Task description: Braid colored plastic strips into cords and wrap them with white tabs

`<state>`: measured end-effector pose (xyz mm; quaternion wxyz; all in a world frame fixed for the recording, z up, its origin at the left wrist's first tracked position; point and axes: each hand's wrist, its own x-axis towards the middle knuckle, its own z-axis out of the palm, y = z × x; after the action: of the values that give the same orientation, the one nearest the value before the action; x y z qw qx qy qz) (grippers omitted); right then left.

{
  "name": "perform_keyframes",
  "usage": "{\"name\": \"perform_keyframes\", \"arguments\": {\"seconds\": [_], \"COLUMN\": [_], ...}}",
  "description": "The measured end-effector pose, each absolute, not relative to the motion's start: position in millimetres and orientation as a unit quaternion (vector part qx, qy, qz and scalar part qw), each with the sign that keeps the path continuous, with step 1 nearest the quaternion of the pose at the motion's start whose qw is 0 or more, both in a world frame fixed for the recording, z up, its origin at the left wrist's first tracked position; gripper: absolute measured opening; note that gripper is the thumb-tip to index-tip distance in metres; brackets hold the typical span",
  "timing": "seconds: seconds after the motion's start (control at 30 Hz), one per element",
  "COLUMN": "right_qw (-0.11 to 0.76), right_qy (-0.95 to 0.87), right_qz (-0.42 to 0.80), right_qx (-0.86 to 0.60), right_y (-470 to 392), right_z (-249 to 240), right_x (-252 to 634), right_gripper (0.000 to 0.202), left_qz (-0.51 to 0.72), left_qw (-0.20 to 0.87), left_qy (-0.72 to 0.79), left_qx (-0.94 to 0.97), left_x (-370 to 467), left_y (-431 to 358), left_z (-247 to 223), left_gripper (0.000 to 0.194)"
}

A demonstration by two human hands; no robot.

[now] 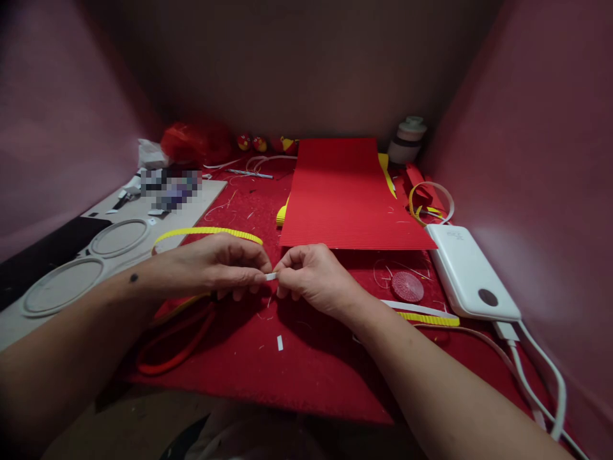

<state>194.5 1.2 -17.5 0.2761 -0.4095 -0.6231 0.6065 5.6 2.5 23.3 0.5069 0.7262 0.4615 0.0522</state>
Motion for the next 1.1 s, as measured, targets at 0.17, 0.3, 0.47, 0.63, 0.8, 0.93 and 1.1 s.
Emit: {"name": "perform_keyframes", "arguments": {"seconds": [0.17, 0.3, 0.47, 0.63, 0.8, 0.93, 1.1], "right_qw": [0.280, 0.275, 0.272, 0.262, 0.263, 0.261, 0.275], "right_qy": [-0.625, -0.620, -0.620, -0.619, -0.610, -0.607, -0.605], "right_qz": [0.601, 0.603, 0.596, 0.599, 0.617, 0.630, 0.618], "right_qx": [-0.412, -0.421, -0.431, -0.435, -0.422, -0.408, -0.419], "right_y": [1, 1, 0, 0, 1, 2, 1], "right_z": [-18, -17, -14, -15, -15, -14, -17], "right_x": [194, 194, 193, 191, 193, 194, 193], "right_gripper": [0.012, 0.012, 0.012, 0.010, 0.008, 0.006, 0.007], "left_qz": [0.079, 0.085, 0.067, 0.072, 0.100, 0.109, 0.117], "left_qw": [0.478, 0.452, 0.418, 0.409, 0.430, 0.434, 0.413], "left_qy": [0.451, 0.446, 0.454, 0.458, 0.472, 0.484, 0.479], "left_qx": [0.750, 0.768, 0.784, 0.786, 0.763, 0.752, 0.766], "left_x": [10, 11, 11, 12, 13, 14, 14], "left_y": [1, 0, -1, -1, 0, -1, -1], "left_z": [22, 22, 22, 19, 16, 15, 13], "left_gripper": [0.016, 0.014, 0.015, 0.016, 0.014, 0.015, 0.018]}}
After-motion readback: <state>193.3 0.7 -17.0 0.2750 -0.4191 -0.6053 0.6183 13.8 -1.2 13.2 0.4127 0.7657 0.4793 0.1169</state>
